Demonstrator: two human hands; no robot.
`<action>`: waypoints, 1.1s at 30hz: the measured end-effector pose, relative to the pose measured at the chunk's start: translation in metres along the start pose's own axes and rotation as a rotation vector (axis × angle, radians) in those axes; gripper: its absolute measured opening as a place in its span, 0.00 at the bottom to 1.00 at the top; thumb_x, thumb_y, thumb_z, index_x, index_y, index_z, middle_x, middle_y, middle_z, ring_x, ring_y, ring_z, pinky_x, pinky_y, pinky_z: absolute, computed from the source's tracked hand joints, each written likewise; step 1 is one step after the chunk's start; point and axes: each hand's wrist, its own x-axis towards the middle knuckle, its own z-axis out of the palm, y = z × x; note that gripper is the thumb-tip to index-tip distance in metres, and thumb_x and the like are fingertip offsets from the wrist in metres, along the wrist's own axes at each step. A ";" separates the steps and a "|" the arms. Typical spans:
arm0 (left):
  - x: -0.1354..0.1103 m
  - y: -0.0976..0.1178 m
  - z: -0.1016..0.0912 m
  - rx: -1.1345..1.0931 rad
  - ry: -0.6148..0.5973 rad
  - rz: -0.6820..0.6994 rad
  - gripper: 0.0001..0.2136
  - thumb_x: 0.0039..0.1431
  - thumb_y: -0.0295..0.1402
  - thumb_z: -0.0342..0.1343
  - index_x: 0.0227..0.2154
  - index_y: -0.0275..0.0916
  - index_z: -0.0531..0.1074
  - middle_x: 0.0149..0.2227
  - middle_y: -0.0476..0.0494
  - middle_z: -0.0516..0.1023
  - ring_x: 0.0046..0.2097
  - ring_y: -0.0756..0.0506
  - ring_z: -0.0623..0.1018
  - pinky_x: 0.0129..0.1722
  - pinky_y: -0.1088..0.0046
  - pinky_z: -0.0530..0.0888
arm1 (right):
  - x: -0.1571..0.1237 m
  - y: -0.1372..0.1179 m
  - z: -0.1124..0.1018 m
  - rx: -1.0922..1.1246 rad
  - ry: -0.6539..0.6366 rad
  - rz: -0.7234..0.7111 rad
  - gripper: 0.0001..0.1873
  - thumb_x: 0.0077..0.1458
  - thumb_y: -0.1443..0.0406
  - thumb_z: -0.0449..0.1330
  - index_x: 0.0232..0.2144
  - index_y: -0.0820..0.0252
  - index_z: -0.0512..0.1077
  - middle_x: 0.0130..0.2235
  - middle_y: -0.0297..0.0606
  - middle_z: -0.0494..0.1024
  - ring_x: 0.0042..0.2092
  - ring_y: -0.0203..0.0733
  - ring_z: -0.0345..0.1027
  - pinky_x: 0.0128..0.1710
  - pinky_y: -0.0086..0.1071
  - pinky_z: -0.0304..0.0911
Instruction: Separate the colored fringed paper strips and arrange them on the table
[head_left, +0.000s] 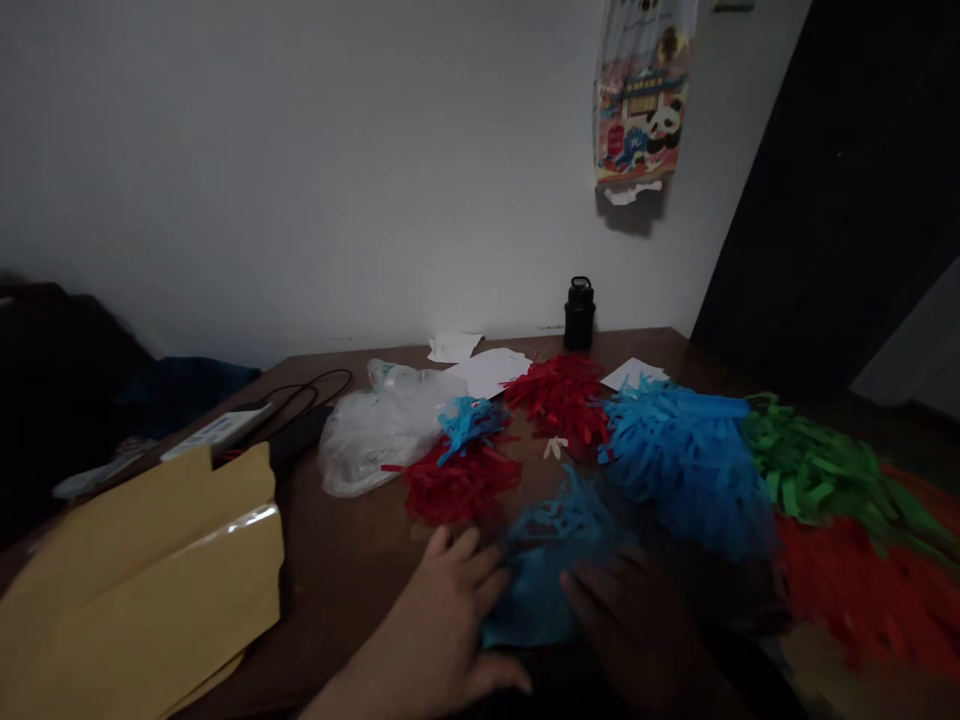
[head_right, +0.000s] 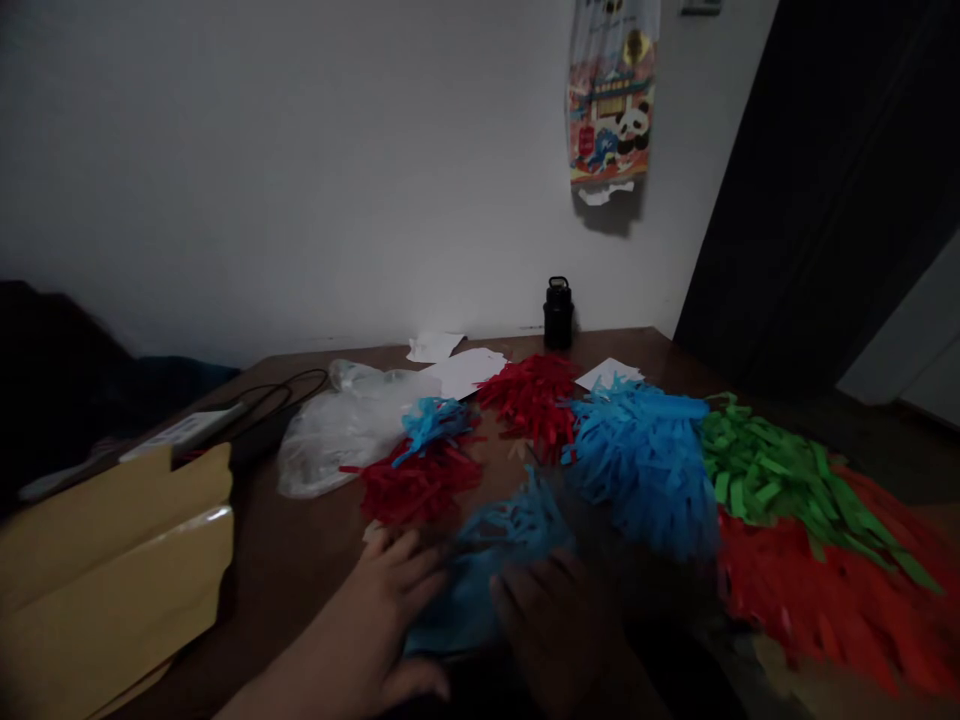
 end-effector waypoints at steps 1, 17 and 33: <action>0.000 -0.006 -0.001 0.075 0.006 -0.074 0.23 0.51 0.51 0.60 0.43 0.40 0.76 0.49 0.36 0.77 0.47 0.32 0.72 0.49 0.47 0.62 | -0.003 0.000 0.001 0.010 -0.013 -0.006 0.20 0.64 0.74 0.43 0.43 0.65 0.74 0.38 0.40 0.81 0.42 0.37 0.73 0.57 0.38 0.54; 0.002 0.021 0.028 -0.049 0.010 0.206 0.28 0.55 0.27 0.59 0.60 0.37 0.61 0.59 0.37 0.71 0.58 0.39 0.71 0.57 0.59 0.70 | -0.013 0.000 0.012 0.237 -0.198 -0.034 0.20 0.58 0.75 0.43 0.45 0.69 0.71 0.41 0.47 0.81 0.45 0.41 0.75 0.48 0.35 0.71; 0.022 -0.012 0.025 -0.010 -0.016 -0.355 0.11 0.65 0.29 0.46 0.35 0.36 0.74 0.39 0.38 0.78 0.39 0.39 0.80 0.41 0.62 0.75 | 0.000 0.015 0.055 -0.111 -0.254 0.413 0.14 0.64 0.69 0.47 0.29 0.56 0.69 0.23 0.35 0.73 0.26 0.43 0.68 0.33 0.38 0.57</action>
